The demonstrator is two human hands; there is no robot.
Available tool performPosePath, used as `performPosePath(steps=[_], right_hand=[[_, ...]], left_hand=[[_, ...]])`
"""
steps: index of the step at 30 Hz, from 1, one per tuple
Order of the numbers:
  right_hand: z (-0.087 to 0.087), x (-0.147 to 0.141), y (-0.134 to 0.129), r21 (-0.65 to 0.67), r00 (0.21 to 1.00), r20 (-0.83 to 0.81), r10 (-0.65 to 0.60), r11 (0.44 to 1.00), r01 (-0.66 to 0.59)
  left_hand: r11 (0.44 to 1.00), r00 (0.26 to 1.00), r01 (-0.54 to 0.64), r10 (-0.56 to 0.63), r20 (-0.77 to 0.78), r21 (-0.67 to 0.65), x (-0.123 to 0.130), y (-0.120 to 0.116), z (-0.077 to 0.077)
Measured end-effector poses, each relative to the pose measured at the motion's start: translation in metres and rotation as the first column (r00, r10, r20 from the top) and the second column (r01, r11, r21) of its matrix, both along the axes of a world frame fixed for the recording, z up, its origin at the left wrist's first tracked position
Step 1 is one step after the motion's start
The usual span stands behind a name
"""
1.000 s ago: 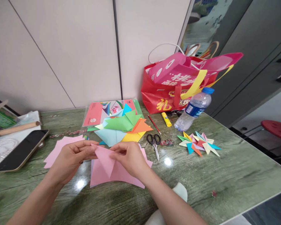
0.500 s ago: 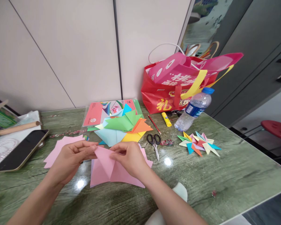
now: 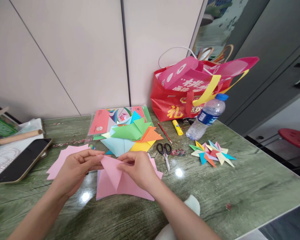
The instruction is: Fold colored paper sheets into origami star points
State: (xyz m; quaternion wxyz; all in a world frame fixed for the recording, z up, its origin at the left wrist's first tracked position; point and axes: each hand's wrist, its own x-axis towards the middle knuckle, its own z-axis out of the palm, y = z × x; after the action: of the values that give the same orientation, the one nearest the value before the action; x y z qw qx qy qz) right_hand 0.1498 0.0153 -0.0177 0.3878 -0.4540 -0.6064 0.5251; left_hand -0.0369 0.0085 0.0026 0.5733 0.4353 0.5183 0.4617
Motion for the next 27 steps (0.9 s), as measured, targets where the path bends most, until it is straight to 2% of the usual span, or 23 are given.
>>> performPosePath(steps=[15, 22, 27], right_hand=[[0.001, 0.000, 0.000, 0.003, 1.000, -0.005, -0.016, 1.000, 0.016], [0.003, 0.000, 0.001, -0.018, 0.994, -0.086, -0.073, 0.997, 0.072], [0.002, 0.000, 0.001, -0.048, 0.990, -0.119, -0.079, 0.996, 0.074]], left_hand=[[1.000, 1.000, -0.008, 0.008, -0.012, 0.006, 0.001, 0.001, 0.002], [0.978, 0.977, 0.205, -0.207, -0.048, -0.044, 0.013, -0.004, 0.001], [0.992, 0.991, 0.098, -0.104, -0.080, -0.078, 0.020, -0.006, -0.005]])
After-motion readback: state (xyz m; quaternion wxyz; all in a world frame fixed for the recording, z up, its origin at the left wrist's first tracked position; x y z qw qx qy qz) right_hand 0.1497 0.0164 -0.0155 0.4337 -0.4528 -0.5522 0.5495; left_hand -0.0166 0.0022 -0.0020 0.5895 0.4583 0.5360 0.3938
